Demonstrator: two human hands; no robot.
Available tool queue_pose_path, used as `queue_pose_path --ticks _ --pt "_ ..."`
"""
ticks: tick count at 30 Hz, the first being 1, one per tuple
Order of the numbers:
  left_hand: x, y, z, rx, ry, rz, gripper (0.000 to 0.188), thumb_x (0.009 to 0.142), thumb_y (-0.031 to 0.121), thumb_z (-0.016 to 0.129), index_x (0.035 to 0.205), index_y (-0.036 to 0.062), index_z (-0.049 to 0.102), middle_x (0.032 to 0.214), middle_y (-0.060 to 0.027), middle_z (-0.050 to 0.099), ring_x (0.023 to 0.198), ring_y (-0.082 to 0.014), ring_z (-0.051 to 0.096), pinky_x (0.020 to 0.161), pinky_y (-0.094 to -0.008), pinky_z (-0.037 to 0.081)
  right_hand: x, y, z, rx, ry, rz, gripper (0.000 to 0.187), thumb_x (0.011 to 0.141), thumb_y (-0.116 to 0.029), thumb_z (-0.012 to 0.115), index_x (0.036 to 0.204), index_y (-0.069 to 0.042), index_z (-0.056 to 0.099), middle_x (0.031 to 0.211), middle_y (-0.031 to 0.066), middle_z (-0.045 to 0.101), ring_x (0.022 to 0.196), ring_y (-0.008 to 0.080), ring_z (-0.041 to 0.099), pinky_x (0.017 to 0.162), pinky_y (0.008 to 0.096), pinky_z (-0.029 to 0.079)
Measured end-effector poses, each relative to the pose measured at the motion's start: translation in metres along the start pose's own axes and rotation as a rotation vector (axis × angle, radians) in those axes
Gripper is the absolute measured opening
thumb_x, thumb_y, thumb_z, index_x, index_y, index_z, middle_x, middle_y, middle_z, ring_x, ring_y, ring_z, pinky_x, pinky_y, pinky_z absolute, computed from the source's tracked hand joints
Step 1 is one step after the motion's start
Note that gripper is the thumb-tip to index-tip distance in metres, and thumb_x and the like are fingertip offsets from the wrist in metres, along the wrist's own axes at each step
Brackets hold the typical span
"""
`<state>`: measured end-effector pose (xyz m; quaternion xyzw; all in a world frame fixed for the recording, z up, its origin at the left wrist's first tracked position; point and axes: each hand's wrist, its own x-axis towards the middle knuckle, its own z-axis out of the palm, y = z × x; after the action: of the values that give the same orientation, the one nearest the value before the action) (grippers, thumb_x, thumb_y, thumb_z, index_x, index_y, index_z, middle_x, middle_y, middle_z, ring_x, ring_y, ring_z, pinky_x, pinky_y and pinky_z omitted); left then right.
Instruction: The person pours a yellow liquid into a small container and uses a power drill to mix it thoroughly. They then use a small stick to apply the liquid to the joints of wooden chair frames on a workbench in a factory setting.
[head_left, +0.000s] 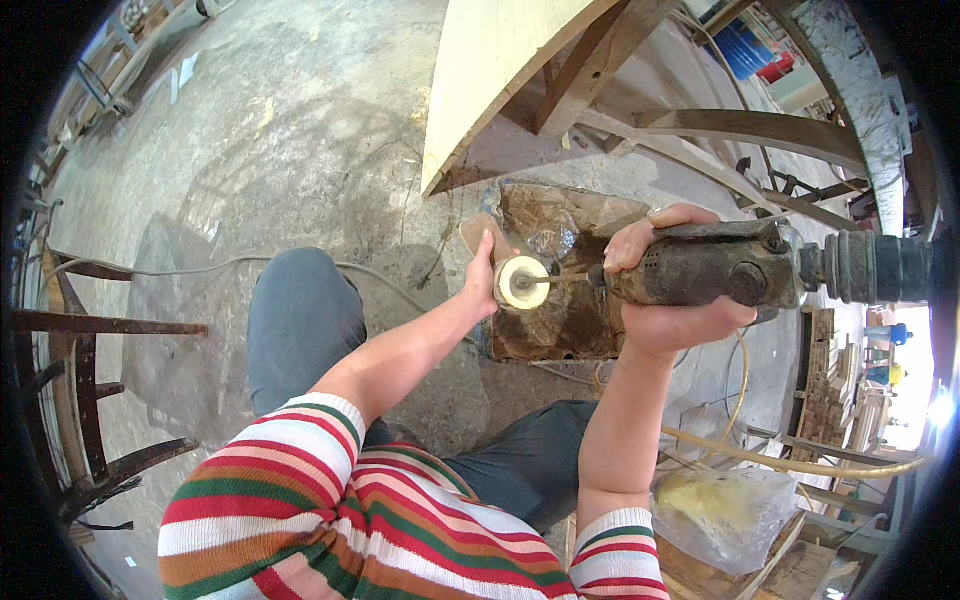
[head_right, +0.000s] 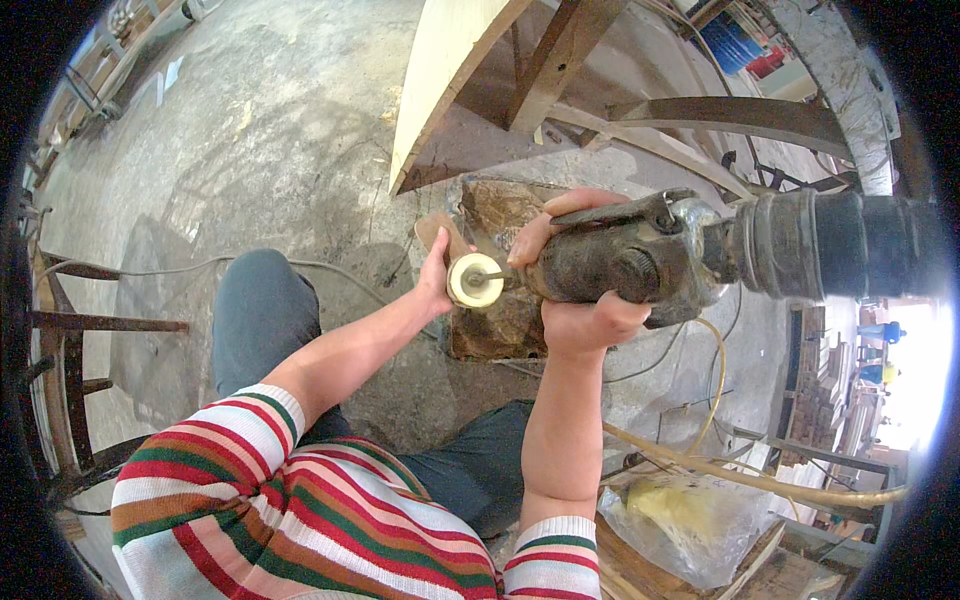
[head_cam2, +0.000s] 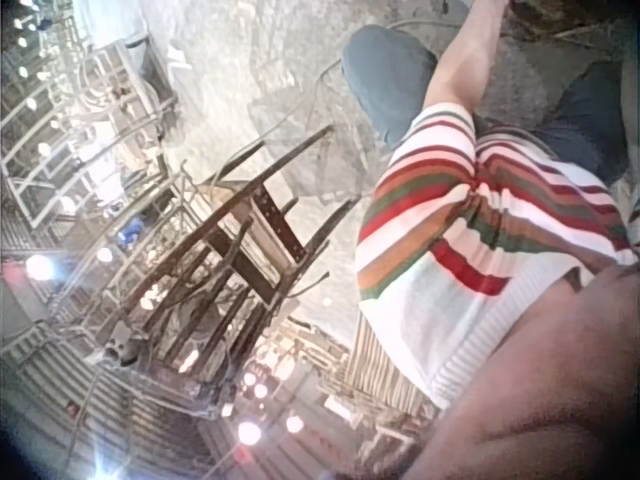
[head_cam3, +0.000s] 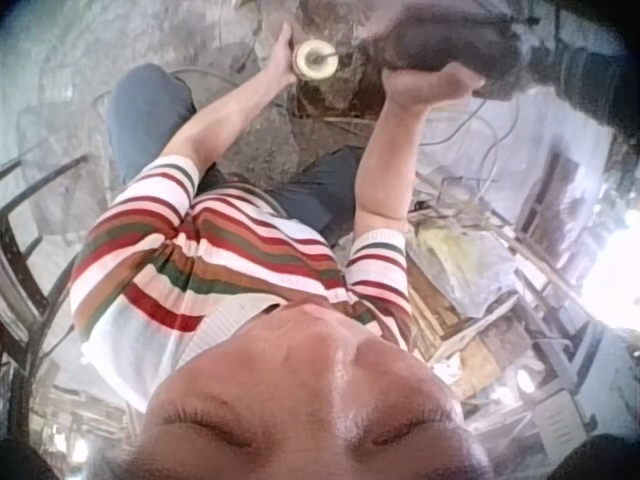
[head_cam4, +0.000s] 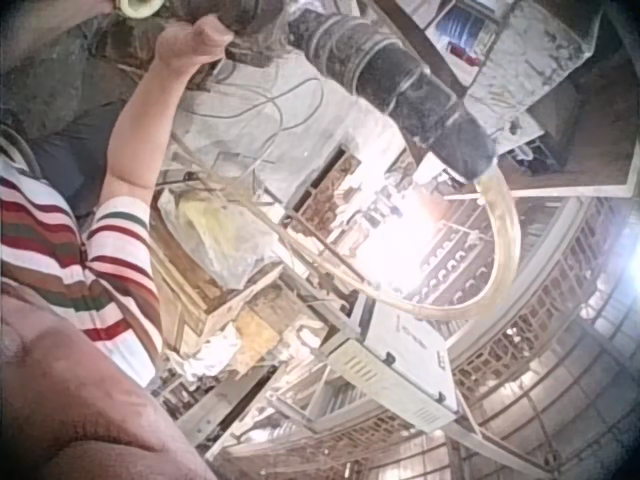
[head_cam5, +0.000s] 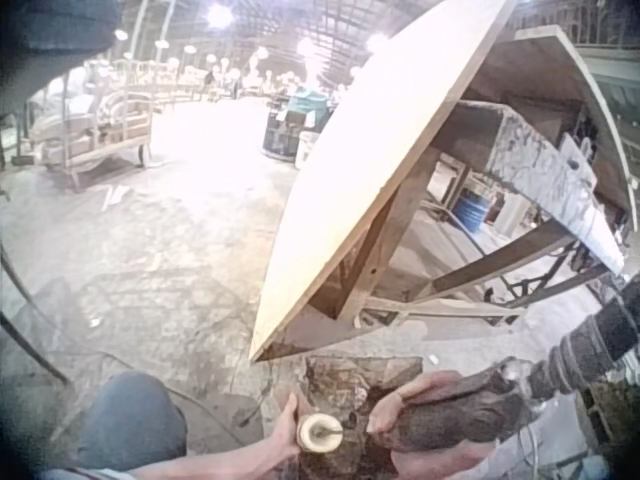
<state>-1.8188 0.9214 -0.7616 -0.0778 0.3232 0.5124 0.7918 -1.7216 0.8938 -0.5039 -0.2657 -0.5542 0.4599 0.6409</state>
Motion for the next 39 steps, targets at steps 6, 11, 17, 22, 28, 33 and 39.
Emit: queue_pose_path --ticks 6,11,17,22,28,33,39 --pt "-0.002 -0.004 0.005 0.011 -0.006 -0.007 0.063 0.080 0.063 0.045 0.099 0.0033 0.051 0.091 -0.0109 0.058 0.087 -0.0272 0.056 0.079 -0.0437 0.046 0.000 0.011 0.000 -0.124 0.020 0.059 0.083 0.066 -0.076 0.042 0.094 0.002 0.049 0.057 0.0114 0.051 0.050 0.0215 0.052 0.050 0.0312 0.043" --pt "0.000 -0.003 -0.003 0.002 -0.007 0.009 0.059 0.082 0.061 0.045 0.097 0.0040 0.053 0.089 -0.0098 0.058 0.084 -0.0250 0.057 0.077 -0.0422 0.048 0.000 0.010 -0.001 -0.026 0.010 0.043 0.082 0.067 -0.075 0.042 0.094 0.003 0.049 0.057 0.0112 0.051 0.050 0.0208 0.051 0.050 0.0306 0.043" --pt "-0.006 -0.001 0.005 0.011 0.000 -0.003 0.060 0.081 0.061 0.045 0.096 0.0039 0.053 0.088 -0.0096 0.058 0.085 -0.0261 0.057 0.079 -0.0431 0.047 -0.002 0.007 0.002 -0.028 0.003 0.021 0.079 0.069 -0.072 0.043 0.094 0.003 0.049 0.057 0.0120 0.052 0.050 0.0207 0.051 0.050 0.0305 0.043" --pt "-0.006 -0.004 0.007 -0.013 0.007 -0.030 0.061 0.081 0.062 0.044 0.096 0.0035 0.053 0.089 -0.0099 0.059 0.085 -0.0264 0.057 0.079 -0.0432 0.047 -0.002 0.015 0.002 -0.112 0.021 0.028 0.077 0.067 -0.070 0.047 0.092 0.002 0.051 0.057 0.0126 0.052 0.051 0.0220 0.052 0.049 0.0308 0.043" --pt "-0.002 -0.001 0.001 0.013 -0.021 -0.016 0.063 0.081 0.063 0.044 0.097 0.0028 0.053 0.091 -0.0121 0.060 0.086 -0.0278 0.058 0.080 -0.0440 0.047 -0.001 0.000 0.005 -0.015 0.034 0.035 0.076 0.068 -0.069 0.047 0.093 0.003 0.050 0.057 0.0128 0.052 0.051 0.0221 0.052 0.049 0.0309 0.043" --pt "0.002 -0.003 0.002 -0.007 -0.031 -0.003 0.064 0.080 0.064 0.044 0.098 0.0027 0.052 0.090 -0.0121 0.060 0.086 -0.0285 0.058 0.080 -0.0449 0.047 -0.003 0.008 0.004 -0.046 -0.006 0.015 0.076 0.069 -0.068 0.045 0.095 0.003 0.049 0.057 0.0130 0.052 0.050 0.0217 0.052 0.048 0.0304 0.042" --pt "-0.004 -0.005 0.003 -0.003 -0.032 -0.043 0.060 0.082 0.061 0.044 0.103 0.0058 0.051 0.091 -0.0106 0.057 0.084 -0.0263 0.058 0.077 -0.0446 0.048 -0.003 0.012 0.001 -0.061 0.028 -0.011 0.073 0.070 -0.065 0.043 0.093 0.004 0.049 0.056 0.0134 0.052 0.049 0.0217 0.051 0.048 0.0305 0.042"
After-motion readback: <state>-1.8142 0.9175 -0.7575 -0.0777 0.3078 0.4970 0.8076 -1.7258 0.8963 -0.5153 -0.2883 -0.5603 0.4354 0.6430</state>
